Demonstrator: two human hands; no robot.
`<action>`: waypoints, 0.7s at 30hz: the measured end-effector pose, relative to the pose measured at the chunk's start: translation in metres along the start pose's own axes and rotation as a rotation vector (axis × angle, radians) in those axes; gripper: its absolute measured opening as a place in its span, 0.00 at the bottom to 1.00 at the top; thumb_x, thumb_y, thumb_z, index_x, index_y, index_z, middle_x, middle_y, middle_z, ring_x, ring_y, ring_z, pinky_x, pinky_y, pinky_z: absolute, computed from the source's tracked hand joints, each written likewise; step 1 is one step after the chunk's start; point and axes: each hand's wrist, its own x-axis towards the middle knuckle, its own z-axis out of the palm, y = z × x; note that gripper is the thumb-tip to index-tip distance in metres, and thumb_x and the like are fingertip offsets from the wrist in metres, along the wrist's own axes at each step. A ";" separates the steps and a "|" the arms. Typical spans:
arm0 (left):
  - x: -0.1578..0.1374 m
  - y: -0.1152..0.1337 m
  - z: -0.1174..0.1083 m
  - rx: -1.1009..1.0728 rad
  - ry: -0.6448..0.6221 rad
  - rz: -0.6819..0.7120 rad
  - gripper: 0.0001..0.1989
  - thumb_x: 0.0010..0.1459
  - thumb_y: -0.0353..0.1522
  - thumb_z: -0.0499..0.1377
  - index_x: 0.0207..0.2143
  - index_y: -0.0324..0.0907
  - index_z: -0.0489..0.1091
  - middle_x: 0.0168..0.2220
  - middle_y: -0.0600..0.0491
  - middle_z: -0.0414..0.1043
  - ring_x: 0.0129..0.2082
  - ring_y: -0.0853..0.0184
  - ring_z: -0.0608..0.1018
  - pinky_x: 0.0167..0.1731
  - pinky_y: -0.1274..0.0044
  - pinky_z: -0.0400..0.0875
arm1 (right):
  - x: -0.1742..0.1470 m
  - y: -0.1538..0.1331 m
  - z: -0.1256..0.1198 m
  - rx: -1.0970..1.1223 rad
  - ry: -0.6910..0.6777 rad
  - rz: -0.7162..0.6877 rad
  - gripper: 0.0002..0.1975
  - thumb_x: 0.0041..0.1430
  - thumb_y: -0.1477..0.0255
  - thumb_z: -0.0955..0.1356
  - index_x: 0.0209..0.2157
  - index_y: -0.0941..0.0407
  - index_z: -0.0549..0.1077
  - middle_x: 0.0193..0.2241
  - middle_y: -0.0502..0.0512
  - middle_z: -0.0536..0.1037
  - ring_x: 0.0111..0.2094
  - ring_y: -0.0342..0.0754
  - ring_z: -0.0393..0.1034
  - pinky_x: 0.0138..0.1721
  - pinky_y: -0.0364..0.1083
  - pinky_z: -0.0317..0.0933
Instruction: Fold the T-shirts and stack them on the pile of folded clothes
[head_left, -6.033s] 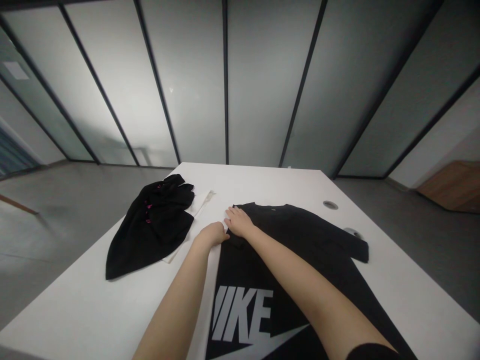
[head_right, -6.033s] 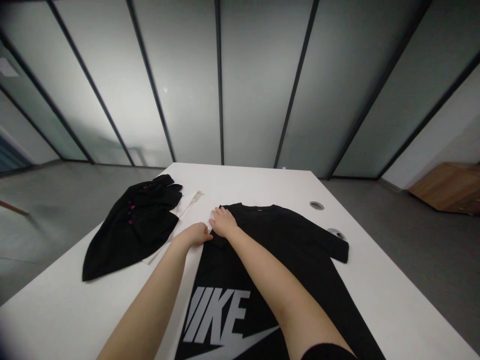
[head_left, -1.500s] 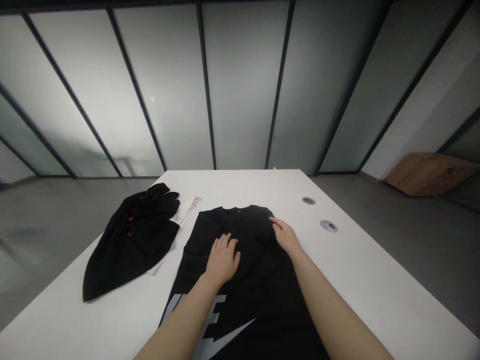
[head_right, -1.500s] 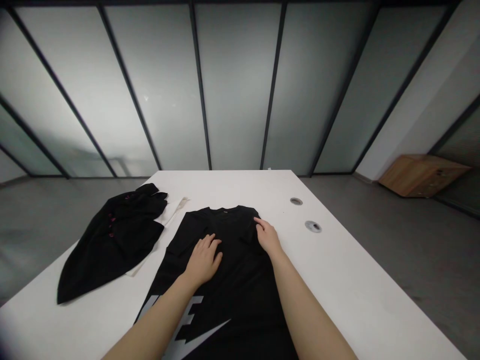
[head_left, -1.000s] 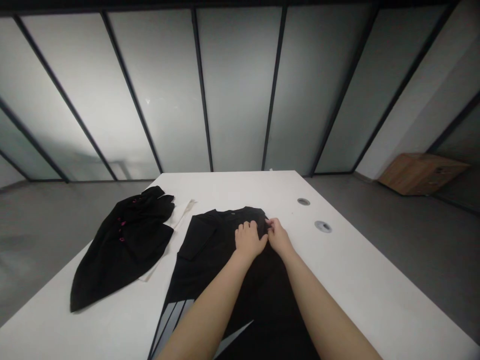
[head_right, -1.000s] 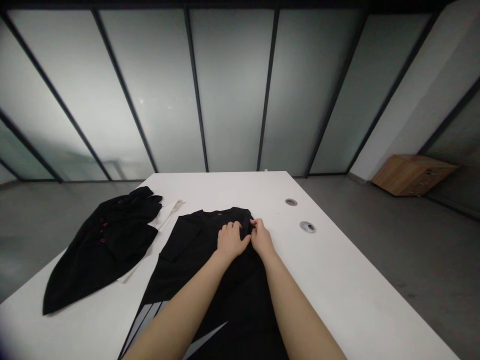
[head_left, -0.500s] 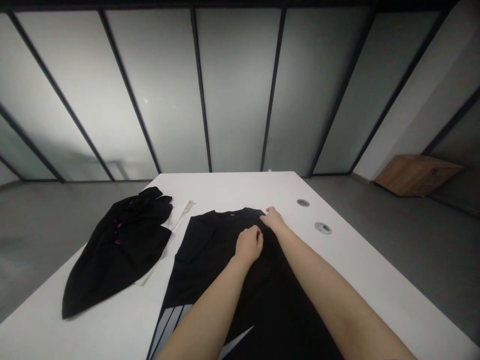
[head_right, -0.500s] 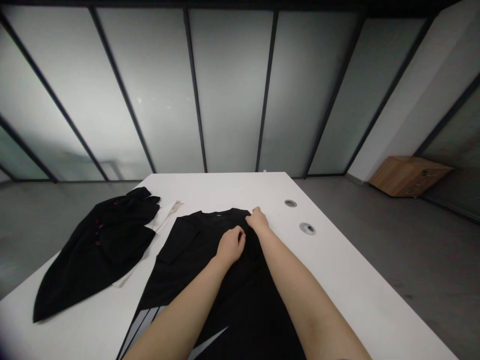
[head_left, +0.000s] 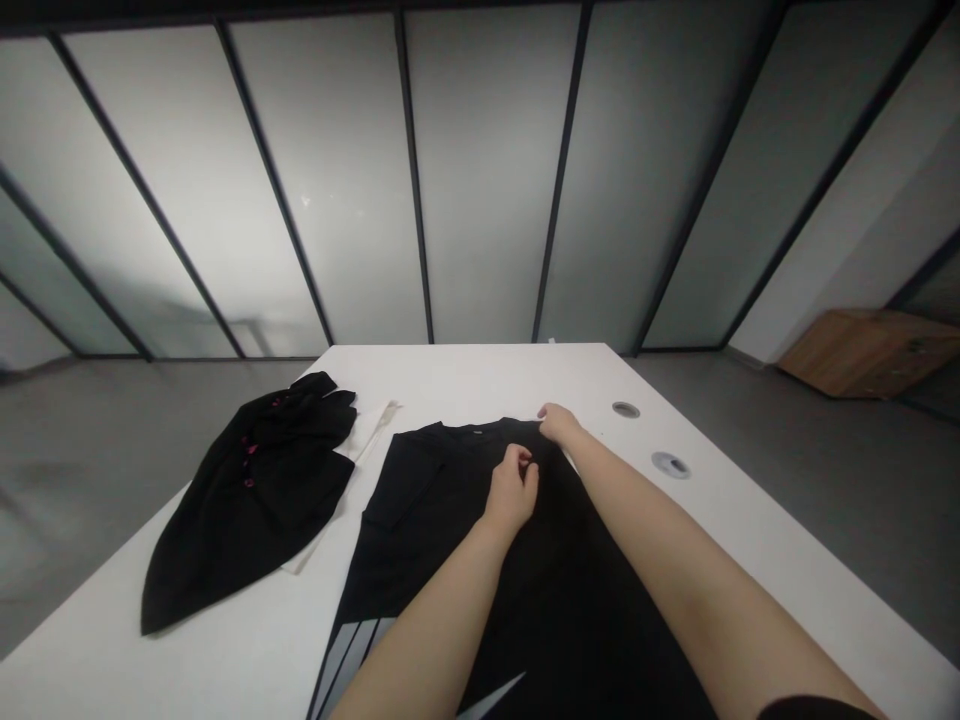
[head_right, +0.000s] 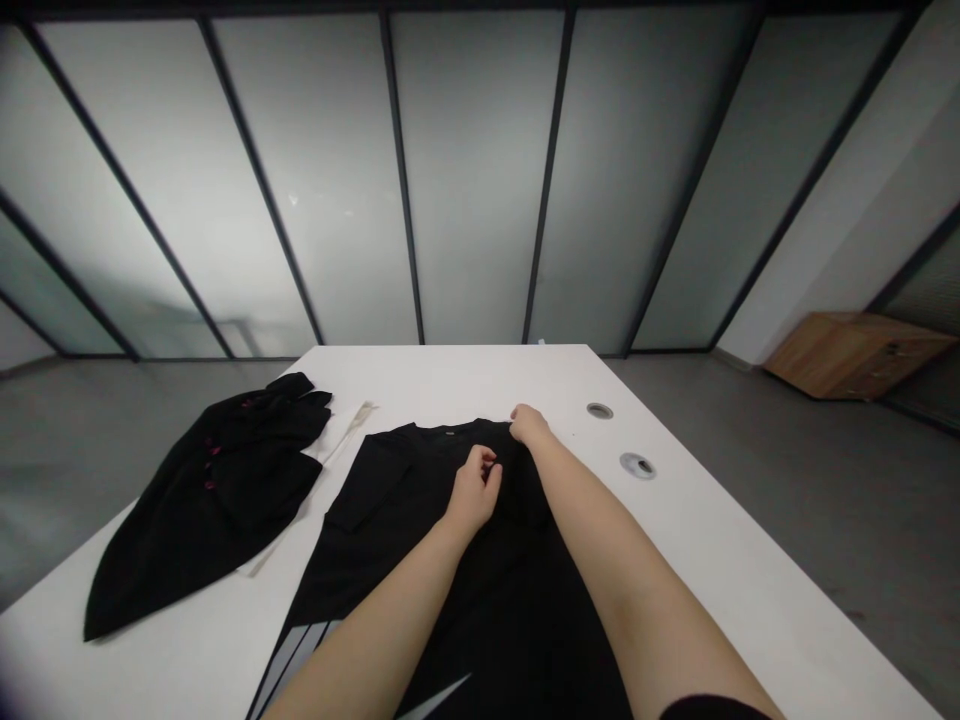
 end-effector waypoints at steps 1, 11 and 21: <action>0.001 -0.001 0.000 -0.012 0.006 -0.009 0.06 0.69 0.30 0.56 0.47 0.47 0.67 0.42 0.53 0.78 0.43 0.65 0.81 0.46 0.72 0.75 | 0.000 0.000 0.002 0.032 0.031 -0.007 0.10 0.45 0.75 0.76 0.32 0.53 0.78 0.32 0.56 0.82 0.38 0.54 0.79 0.41 0.48 0.71; 0.018 -0.008 -0.016 0.032 -0.130 -0.283 0.15 0.64 0.22 0.54 0.51 0.44 0.67 0.36 0.56 0.77 0.24 0.72 0.80 0.29 0.80 0.75 | -0.014 -0.003 0.005 0.269 0.245 -0.084 0.18 0.66 0.69 0.59 0.51 0.57 0.73 0.40 0.58 0.81 0.39 0.50 0.75 0.39 0.46 0.70; 0.016 0.007 -0.036 0.377 -0.194 -0.231 0.11 0.65 0.25 0.56 0.41 0.43 0.78 0.45 0.44 0.82 0.47 0.57 0.82 0.48 0.69 0.75 | -0.070 0.022 0.015 -0.114 0.005 -0.381 0.18 0.58 0.75 0.67 0.49 0.57 0.80 0.53 0.65 0.78 0.57 0.58 0.70 0.64 0.53 0.58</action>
